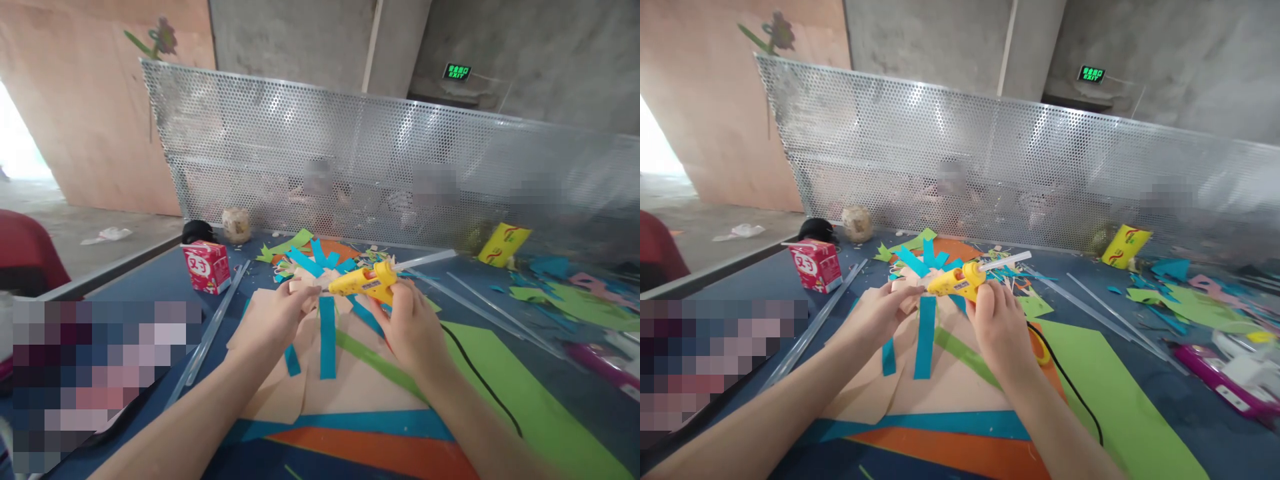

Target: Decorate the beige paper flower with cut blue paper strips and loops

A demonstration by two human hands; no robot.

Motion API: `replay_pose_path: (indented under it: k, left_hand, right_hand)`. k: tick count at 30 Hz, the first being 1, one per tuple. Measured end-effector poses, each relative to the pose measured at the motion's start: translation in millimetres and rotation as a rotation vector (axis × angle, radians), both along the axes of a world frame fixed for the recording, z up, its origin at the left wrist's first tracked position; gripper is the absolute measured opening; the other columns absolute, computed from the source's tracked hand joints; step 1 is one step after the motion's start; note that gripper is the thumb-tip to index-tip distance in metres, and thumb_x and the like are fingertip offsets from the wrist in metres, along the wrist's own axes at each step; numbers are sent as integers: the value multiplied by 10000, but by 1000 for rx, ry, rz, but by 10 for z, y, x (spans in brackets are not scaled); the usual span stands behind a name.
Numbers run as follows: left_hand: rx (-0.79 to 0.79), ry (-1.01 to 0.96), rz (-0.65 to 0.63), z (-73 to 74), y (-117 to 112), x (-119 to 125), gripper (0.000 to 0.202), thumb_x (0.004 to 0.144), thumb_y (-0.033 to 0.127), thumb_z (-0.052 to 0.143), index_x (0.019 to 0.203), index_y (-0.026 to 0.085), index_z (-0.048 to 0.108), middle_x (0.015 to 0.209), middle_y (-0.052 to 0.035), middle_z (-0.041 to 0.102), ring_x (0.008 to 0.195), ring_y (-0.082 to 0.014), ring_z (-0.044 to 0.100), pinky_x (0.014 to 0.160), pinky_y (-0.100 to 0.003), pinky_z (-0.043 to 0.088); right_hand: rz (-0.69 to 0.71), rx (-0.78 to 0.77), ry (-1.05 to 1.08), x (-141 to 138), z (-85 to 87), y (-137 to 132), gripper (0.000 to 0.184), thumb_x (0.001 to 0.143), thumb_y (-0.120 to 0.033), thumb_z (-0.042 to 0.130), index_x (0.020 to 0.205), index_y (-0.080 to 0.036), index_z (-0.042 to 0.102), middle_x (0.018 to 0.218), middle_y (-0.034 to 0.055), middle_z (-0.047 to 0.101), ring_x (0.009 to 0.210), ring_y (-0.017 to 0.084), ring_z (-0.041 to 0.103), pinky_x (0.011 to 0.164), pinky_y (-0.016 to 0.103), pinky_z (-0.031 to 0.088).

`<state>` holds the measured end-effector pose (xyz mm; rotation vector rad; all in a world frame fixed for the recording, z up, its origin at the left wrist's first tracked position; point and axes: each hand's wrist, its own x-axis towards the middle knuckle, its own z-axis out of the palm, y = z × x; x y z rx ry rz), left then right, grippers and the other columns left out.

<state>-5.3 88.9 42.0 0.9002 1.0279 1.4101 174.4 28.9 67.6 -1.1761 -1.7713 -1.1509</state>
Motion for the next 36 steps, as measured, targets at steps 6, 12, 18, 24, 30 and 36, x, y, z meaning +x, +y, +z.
replay_pose_path:
  k: [6, 12, 18, 24, 30, 36]
  left_hand:
    - [-3, -18, -66, 9, 19, 7, 239, 548, 208, 679, 764, 159, 590, 639, -32, 568, 698, -195, 581, 596, -292, 434]
    - [0, -24, -54, 9, -5, -8, 237, 561, 205, 675, 776, 167, 582, 662, -34, 578, 722, -200, 581, 601, -281, 431]
    - [-27, -5, -30, 20, -6, -13, 243, 566, 194, 671, 790, 166, 581, 674, -45, 583, 701, -199, 577, 576, -275, 427]
    - [-9, 8, -25, 5, 9, -22, 270, 566, 221, 680, 812, 161, 587, 684, -46, 580, 703, -196, 576, 593, -281, 431]
    - [12, 12, 5, 2, 37, -20, 250, 559, 217, 690, 780, 164, 587, 670, -44, 579, 722, -204, 582, 601, -286, 437]
    - [9, -1, 11, 23, 19, -18, 208, 567, 200, 679, 747, 170, 578, 651, -45, 591, 728, -211, 592, 590, -281, 432]
  right_hand:
    - [40, -68, 9, -2, -17, -35, 140, 778, -175, 507, 834, -148, 382, 756, 104, 555, 754, 223, 548, 599, 322, 477]
    - [36, -100, -10, -7, -27, -48, 111, 787, -150, 485, 842, -149, 390, 771, 101, 545, 756, 216, 540, 598, 312, 467]
    - [26, -149, -11, -12, -26, -87, 79, 797, -138, 450, 849, -155, 394, 796, 109, 538, 742, 216, 514, 603, 322, 463]
    - [6, -108, -47, 17, -16, -86, 92, 798, -105, 421, 872, -156, 401, 832, 118, 557, 740, 218, 522, 612, 331, 466]
    - [1, -101, -56, 42, 13, -104, 134, 791, -61, 392, 895, -141, 415, 838, 130, 566, 786, 229, 531, 639, 340, 470]
    - [-8, -101, -64, 47, 17, -109, 114, 801, -83, 387, 892, -147, 415, 846, 133, 572, 760, 222, 529, 617, 335, 470]
